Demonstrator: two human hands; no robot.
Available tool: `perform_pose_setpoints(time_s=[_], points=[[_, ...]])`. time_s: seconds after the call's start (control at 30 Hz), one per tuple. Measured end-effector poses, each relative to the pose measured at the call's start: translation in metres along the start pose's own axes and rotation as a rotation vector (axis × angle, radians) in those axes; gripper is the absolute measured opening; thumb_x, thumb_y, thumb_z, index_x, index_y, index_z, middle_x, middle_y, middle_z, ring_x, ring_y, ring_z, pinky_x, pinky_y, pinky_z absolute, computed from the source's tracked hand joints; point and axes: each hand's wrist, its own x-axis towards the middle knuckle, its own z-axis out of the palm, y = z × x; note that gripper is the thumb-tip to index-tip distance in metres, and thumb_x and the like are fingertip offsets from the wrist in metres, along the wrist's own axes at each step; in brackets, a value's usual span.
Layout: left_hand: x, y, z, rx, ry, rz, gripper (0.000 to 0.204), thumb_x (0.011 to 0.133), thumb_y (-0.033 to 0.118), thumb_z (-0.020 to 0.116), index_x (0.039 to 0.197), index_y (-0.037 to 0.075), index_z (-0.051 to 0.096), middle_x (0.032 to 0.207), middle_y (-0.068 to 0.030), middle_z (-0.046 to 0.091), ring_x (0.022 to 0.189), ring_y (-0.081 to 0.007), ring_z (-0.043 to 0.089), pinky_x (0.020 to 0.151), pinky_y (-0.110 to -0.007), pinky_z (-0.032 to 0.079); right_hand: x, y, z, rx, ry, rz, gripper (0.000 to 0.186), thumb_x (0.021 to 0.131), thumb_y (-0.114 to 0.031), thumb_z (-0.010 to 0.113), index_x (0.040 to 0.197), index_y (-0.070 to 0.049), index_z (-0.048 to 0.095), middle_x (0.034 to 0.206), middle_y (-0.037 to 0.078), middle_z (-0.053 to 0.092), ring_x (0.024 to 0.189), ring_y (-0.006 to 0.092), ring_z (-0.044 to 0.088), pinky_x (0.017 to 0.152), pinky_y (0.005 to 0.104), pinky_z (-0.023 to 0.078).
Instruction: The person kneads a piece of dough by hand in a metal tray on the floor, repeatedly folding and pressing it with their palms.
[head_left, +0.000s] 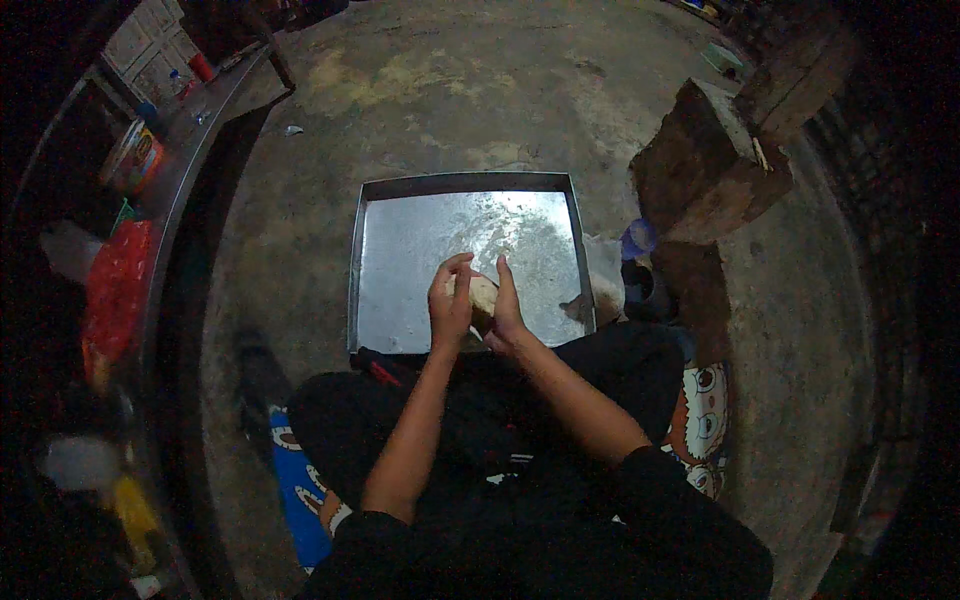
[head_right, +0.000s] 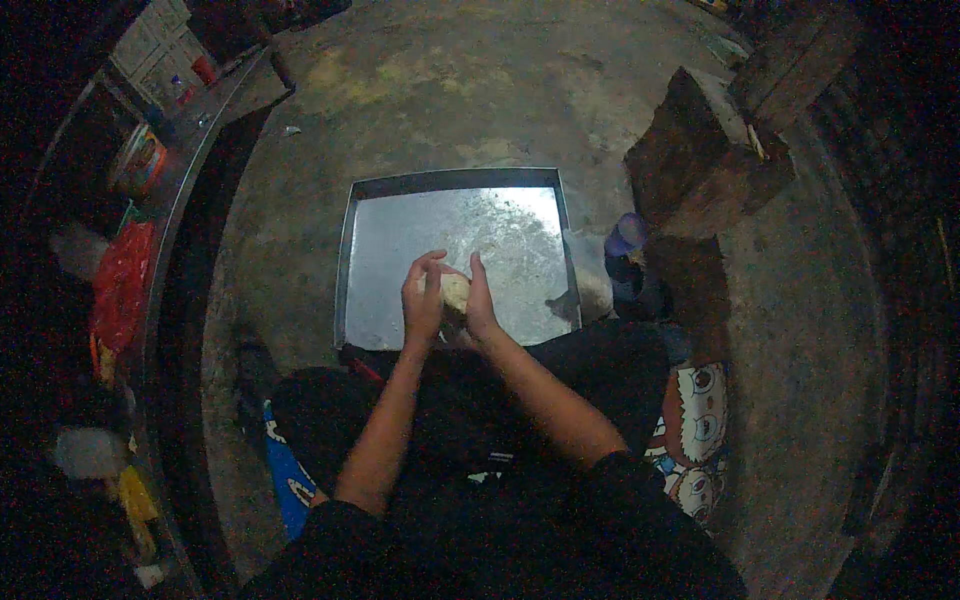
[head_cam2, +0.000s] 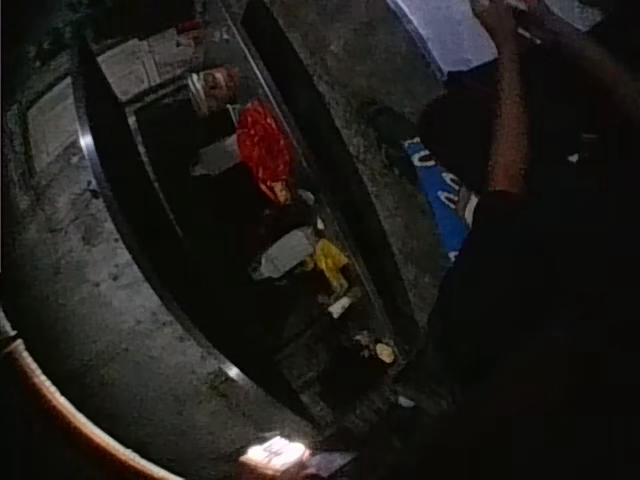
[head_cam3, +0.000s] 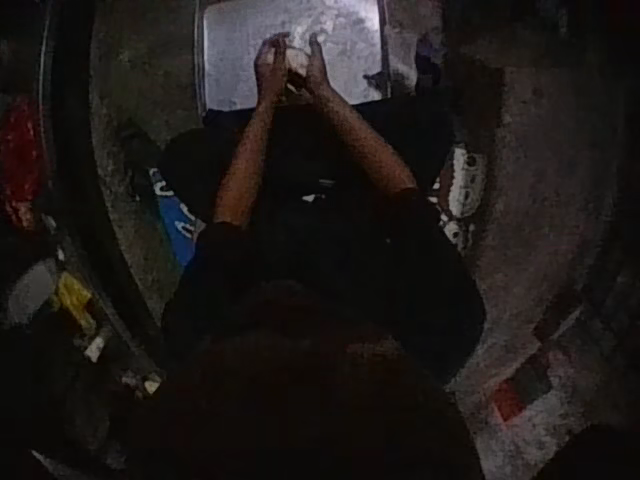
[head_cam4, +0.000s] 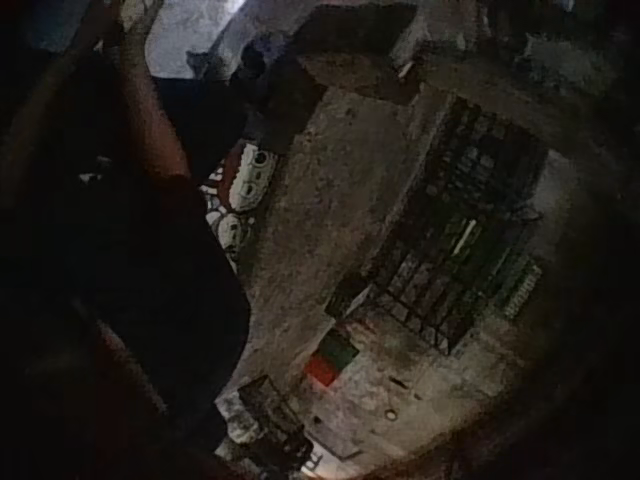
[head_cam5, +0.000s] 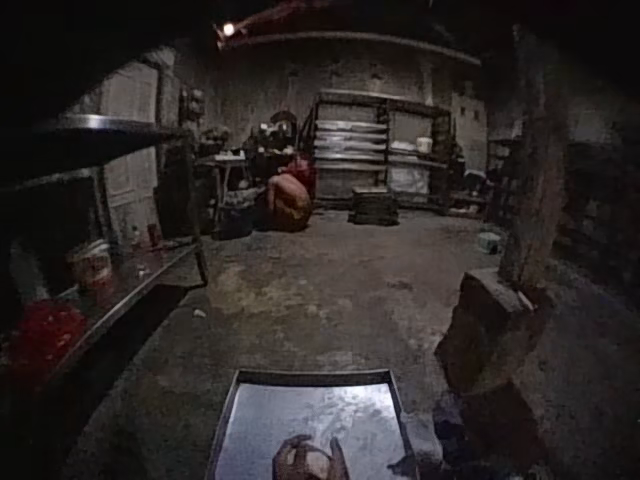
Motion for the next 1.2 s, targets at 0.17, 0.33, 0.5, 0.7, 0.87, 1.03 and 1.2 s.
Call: perform_pose_setpoints(time_s=[0.17, 0.33, 0.5, 0.7, 0.87, 1.03, 1.2], points=[[0.003, -0.016, 0.005, 0.347, -0.071, 0.149, 0.06, 0.105, 0.05, 0.015, 0.154, 0.021, 0.034, 0.159, -0.0209, 0.02, 0.147, -0.0374, 0.011, 0.118, -0.048, 0.004, 0.008, 0.0, -0.008, -0.25, 0.134, -0.324, 0.071, 0.099, -0.062, 0.036, 0.128, -0.001, 0.058, 0.107, 0.01, 0.064, 0.098, 0.0197, 0.063, 0.087, 0.0345, 0.05], [-0.006, -0.024, 0.009, 0.547, -0.106, 0.189, 0.078, 0.1, 0.063, 0.018, 0.158, 0.01, 0.014, 0.162, -0.0258, 0.005, 0.148, -0.0462, 0.004, 0.117, -0.054, 0.003, 0.008, 0.004, -0.009, -0.55, 0.294, -0.583, 0.052, 0.1, -0.046, 0.052, 0.08, 0.001, 0.063, 0.071, 0.005, 0.06, 0.064, 0.0147, 0.054, 0.062, 0.032, 0.044], [-0.011, -0.012, 0.013, 0.711, -0.27, 0.107, 0.083, 0.098, 0.067, 0.021, 0.159, 0.012, 0.008, 0.163, -0.0209, -0.006, 0.148, -0.0487, -0.002, 0.116, -0.059, 0.004, 0.02, -0.016, -0.028, -0.515, 0.374, -0.349, 0.059, 0.099, -0.05, 0.052, 0.067, -0.001, 0.062, 0.062, 0.005, 0.057, 0.059, 0.0156, 0.052, 0.06, 0.0337, 0.043], [0.001, -0.005, 0.017, -0.523, -0.255, -0.342, 0.089, 0.097, 0.071, 0.01, 0.157, 0.005, 0.013, 0.163, -0.0134, 0.014, 0.15, -0.0274, 0.016, 0.12, -0.039, 0.018, 0.027, -0.032, -0.021, -0.77, 0.324, -0.492, 0.066, 0.098, -0.053, 0.051, 0.062, 0.002, 0.059, 0.057, 0.01, 0.055, 0.054, 0.0184, 0.051, 0.057, 0.038, 0.042], [0.005, -0.005, 0.003, -0.756, 0.033, -0.552, 0.098, 0.09, 0.08, 0.021, 0.152, 0.004, 0.028, 0.156, -0.0154, 0.031, 0.144, -0.0291, 0.031, 0.116, -0.04, 0.029, 0.017, -0.033, -0.013, -1.156, 0.207, -0.712, 0.056, 0.1, -0.04, 0.05, 0.069, 0.005, 0.063, 0.061, 0.021, 0.061, 0.057, 0.037, 0.061, 0.055, 0.0478, 0.043], [0.005, -0.012, 0.002, -0.85, -0.223, -0.544, 0.103, 0.088, 0.083, 0.022, 0.154, 0.004, 0.025, 0.158, -0.0181, 0.027, 0.141, -0.0297, 0.036, 0.116, -0.039, 0.027, 0.003, -0.014, 0.004, -1.187, 0.133, -0.976, 0.041, 0.1, -0.033, 0.05, 0.083, 0.0, 0.067, 0.071, 0.017, 0.065, 0.06, 0.0394, 0.062, 0.061, 0.0441, 0.05], [-0.001, -0.011, 0.009, -0.695, -0.231, -0.449, 0.09, 0.096, 0.073, 0.021, 0.154, 0.005, 0.026, 0.158, -0.0168, 0.026, 0.137, -0.0269, 0.041, 0.113, -0.036, 0.033, 0.01, -0.02, 0.009, -1.057, 0.265, -1.121, 0.044, 0.103, -0.037, 0.042, 0.119, 0.002, 0.053, 0.127, 0.023, 0.051, 0.121, 0.036, 0.049, 0.103, 0.0424, 0.038]])
